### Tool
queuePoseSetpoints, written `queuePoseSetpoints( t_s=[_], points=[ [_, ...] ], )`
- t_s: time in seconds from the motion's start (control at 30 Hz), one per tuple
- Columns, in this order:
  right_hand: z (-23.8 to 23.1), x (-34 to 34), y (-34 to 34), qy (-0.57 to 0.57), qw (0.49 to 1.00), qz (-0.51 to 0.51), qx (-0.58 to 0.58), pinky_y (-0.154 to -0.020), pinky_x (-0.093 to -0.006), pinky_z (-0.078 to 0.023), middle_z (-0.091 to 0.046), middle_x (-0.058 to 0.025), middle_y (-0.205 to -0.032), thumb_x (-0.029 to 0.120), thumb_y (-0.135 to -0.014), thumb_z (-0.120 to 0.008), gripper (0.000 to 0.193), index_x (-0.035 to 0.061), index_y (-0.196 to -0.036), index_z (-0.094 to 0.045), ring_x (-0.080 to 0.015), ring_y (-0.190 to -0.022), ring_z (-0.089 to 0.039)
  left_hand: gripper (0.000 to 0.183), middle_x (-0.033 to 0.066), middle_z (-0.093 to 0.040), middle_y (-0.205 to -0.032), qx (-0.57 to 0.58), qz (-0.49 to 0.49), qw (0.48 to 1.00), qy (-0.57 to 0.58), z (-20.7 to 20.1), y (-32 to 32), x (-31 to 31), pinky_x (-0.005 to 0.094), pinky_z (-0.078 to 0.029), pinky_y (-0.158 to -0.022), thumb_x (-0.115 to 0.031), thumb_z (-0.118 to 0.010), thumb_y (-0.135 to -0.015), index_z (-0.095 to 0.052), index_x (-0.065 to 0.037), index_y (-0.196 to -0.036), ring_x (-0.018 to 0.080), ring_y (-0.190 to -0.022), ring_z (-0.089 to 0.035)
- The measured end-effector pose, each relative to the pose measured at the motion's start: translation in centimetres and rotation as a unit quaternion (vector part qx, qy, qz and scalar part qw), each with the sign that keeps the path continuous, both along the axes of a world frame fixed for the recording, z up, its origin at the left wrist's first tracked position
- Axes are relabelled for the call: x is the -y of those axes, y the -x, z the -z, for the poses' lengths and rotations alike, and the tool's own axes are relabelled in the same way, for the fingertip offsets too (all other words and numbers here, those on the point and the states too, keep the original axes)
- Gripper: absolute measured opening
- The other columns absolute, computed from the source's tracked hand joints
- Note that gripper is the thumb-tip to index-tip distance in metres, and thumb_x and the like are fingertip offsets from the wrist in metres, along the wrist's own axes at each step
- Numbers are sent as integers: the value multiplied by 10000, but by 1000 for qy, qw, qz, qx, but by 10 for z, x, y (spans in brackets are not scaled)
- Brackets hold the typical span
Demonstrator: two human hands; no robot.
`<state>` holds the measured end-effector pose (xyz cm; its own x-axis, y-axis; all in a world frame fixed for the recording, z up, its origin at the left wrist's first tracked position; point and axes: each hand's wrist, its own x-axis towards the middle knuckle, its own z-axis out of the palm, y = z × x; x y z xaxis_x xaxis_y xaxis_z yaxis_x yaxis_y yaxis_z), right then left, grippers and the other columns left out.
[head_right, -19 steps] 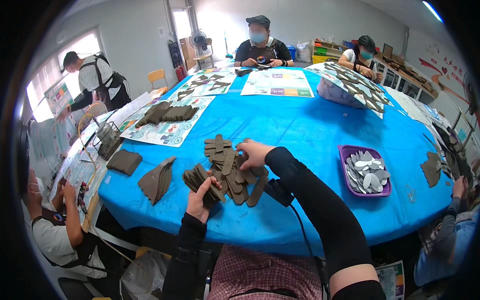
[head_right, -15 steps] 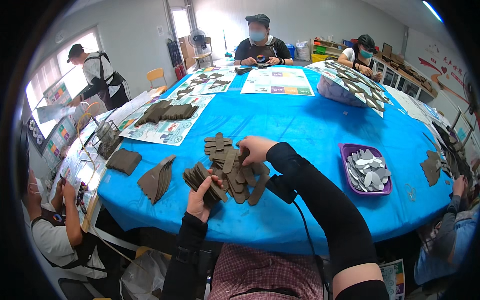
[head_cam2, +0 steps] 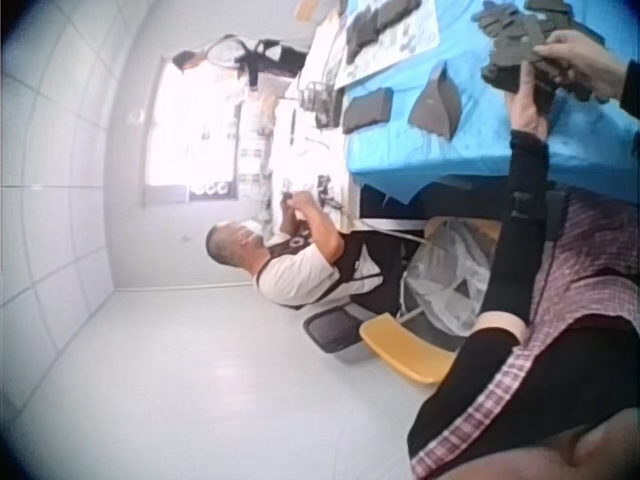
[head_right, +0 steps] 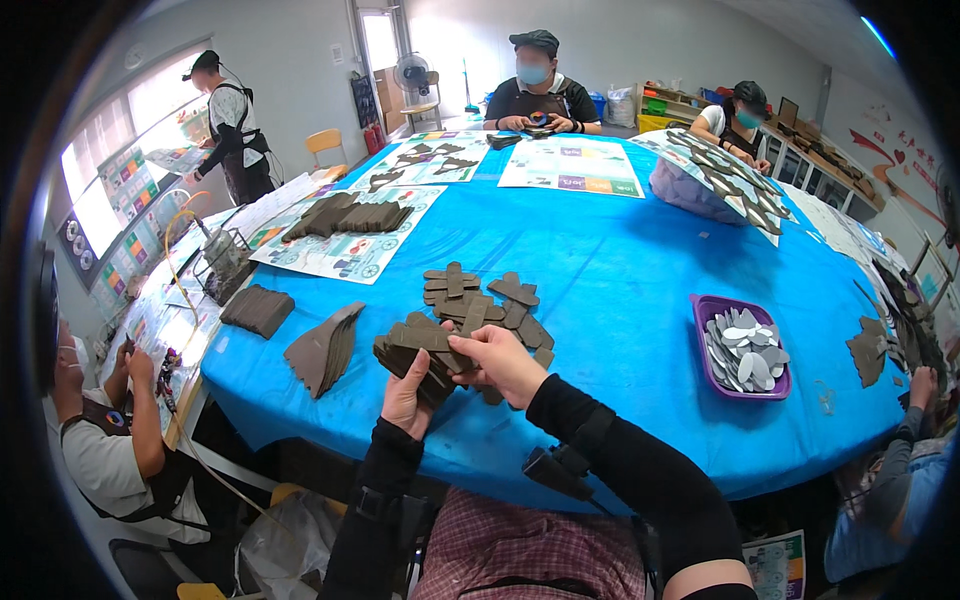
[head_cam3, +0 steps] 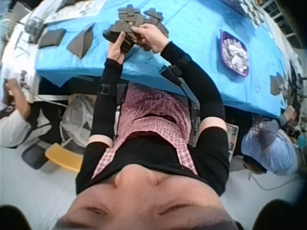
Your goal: Counting and stacking brown shoe components at a production table.
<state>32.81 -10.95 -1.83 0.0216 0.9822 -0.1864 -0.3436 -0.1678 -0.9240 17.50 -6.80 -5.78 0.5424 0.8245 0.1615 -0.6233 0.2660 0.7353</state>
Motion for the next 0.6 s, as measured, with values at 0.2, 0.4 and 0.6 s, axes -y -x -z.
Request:
queuePoseSetpoints(
  t_s=[0.2, 0.4, 0.6],
  points=[
    [-7, 4, -2, -70, 944, -42, 320, -540, -298, -442, -590, -85, -765, 346, -922, -495, 319, 35, -876, -555, -193, -620, -578, 448, 94, -540, -1192, 9, -10, 998, 64, 7, 6, -5, 380, -469, -901, -197, -599, -885, -421, -76, -1278, 222, -1104, -531],
    [-10, -8, -41, -173, 788, 98, 583, -699, -431, -449, -608, -134, -811, 261, -879, -523, 244, 32, -836, -596, -325, -804, -581, 374, 97, -550, -1166, 75, -32, 988, 134, 3, 6, -4, 422, -447, -934, -168, -626, -863, -479, -91, -1198, 238, -1120, -519],
    [19, -32, -36, -369, 622, 75, 687, -763, -368, -447, -602, -81, -820, 260, -792, -629, 224, 40, -817, -598, -261, -809, -572, 327, 76, -564, -1086, 107, -24, 985, 132, 8, 4, -6, 422, -436, -961, -97, -622, -847, -489, -81, -1145, 228, -1086, -533]
  ],
)
